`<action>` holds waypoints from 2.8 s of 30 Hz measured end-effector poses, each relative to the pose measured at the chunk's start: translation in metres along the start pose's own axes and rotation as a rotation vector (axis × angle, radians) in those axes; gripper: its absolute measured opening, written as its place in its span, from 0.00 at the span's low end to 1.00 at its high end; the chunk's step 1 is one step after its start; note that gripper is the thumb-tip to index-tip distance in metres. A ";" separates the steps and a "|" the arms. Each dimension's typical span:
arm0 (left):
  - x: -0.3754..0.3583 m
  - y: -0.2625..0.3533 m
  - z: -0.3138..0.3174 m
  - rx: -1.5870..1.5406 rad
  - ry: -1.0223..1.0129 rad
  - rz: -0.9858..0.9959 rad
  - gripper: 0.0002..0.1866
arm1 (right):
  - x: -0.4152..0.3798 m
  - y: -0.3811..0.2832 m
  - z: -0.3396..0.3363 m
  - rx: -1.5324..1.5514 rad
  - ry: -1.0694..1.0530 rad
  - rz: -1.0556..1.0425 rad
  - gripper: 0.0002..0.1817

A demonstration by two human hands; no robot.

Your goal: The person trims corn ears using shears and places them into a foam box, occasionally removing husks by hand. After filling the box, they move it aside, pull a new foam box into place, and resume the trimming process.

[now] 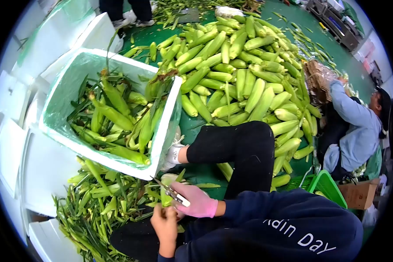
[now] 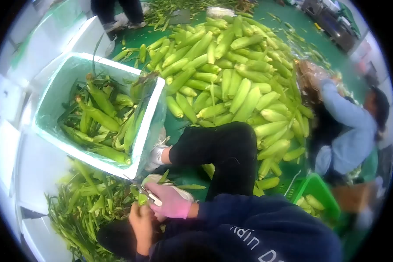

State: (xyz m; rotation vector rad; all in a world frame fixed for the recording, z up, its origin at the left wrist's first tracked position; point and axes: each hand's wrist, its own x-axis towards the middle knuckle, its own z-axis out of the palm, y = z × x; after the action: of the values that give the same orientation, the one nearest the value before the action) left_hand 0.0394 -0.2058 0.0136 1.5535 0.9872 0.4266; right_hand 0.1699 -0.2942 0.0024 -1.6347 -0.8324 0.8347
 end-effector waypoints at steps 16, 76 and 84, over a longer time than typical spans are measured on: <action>0.062 0.040 -0.004 -0.853 -0.613 -0.478 0.20 | -0.001 -0.007 -0.078 1.398 0.019 0.492 0.17; 0.103 -0.217 0.121 0.788 -1.952 -0.159 0.19 | -0.029 -0.008 -0.188 1.370 0.527 0.080 0.29; 0.083 -0.138 0.113 1.035 -1.639 0.454 0.16 | -0.101 0.001 -0.178 1.151 0.614 -0.055 0.25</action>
State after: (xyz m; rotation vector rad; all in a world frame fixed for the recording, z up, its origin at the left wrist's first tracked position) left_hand 0.1226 -0.2185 -0.1648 2.2072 -0.5936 -1.1573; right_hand 0.2705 -0.4677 0.0449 -0.7248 0.0928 0.5293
